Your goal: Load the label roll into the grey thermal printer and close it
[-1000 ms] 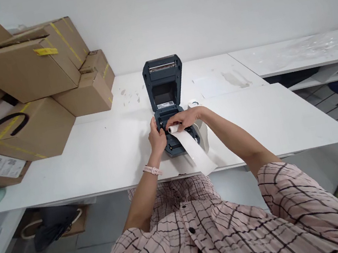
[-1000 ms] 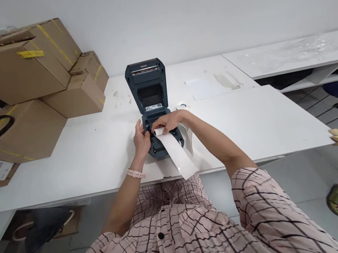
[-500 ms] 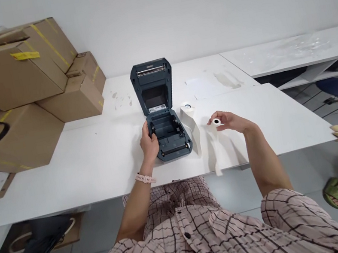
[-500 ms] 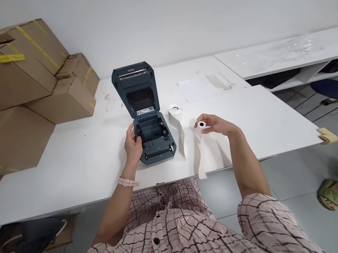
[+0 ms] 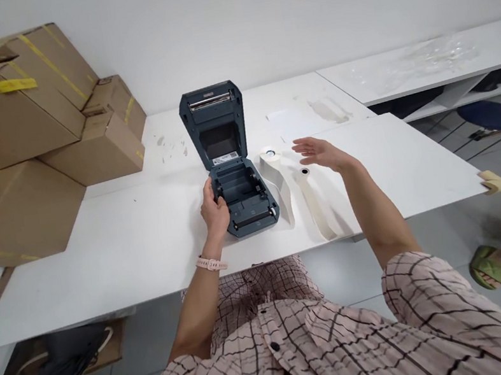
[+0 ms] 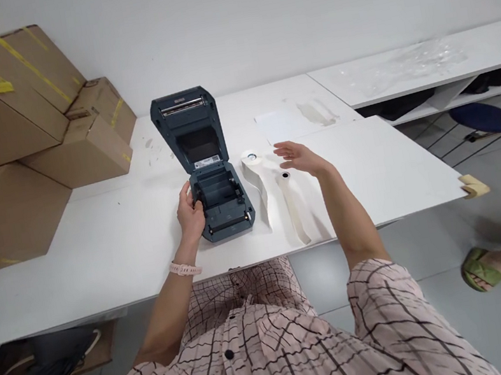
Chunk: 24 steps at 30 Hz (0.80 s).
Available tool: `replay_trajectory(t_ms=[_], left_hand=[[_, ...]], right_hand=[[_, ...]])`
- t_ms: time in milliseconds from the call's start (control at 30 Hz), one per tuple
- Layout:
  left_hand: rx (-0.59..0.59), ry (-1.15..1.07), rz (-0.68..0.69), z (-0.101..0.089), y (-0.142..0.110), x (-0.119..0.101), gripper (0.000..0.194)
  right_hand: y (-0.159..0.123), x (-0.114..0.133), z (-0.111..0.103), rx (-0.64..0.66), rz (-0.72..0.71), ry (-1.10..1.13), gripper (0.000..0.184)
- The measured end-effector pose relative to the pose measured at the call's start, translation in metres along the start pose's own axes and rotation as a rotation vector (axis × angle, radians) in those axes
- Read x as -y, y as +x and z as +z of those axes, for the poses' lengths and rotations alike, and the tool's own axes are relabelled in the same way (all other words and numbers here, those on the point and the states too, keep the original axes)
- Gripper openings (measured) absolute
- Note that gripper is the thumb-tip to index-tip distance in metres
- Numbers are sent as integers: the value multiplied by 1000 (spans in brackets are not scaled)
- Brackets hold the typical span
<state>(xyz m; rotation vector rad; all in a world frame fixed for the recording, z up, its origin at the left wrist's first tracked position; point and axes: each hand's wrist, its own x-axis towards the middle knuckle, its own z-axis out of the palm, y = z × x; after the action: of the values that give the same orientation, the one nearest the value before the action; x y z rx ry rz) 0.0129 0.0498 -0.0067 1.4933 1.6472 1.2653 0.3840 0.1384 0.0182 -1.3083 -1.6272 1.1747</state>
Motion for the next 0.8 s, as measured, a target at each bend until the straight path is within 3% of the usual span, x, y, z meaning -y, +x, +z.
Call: replay_trajectory(t_ms=[167, 267, 433, 533, 600, 700, 800], left_hand=[[-16, 12, -77, -2, -3, -12, 70], [-2, 8, -84, -3, -5, -16, 70], [-17, 26, -81, -1, -7, -16, 70], [-16, 27, -65, 0, -6, -14, 72], [-18, 27, -60, 0, -6, -14, 73], [-22, 19, -67, 0, -5, -14, 74], [-15, 1, -75, 0, -5, -14, 75]], right_hand=[[65, 25, 36, 271, 44, -234, 85], [79, 23, 53, 308, 49, -214, 78], [67, 26, 59, 247, -17, -127, 74], [55, 52, 63, 273, -147, -11, 74], [50, 79, 72, 360, -239, -16, 75], [47, 120, 98, 543, -310, -291, 75], [50, 144, 131, 668, -309, -673, 74]])
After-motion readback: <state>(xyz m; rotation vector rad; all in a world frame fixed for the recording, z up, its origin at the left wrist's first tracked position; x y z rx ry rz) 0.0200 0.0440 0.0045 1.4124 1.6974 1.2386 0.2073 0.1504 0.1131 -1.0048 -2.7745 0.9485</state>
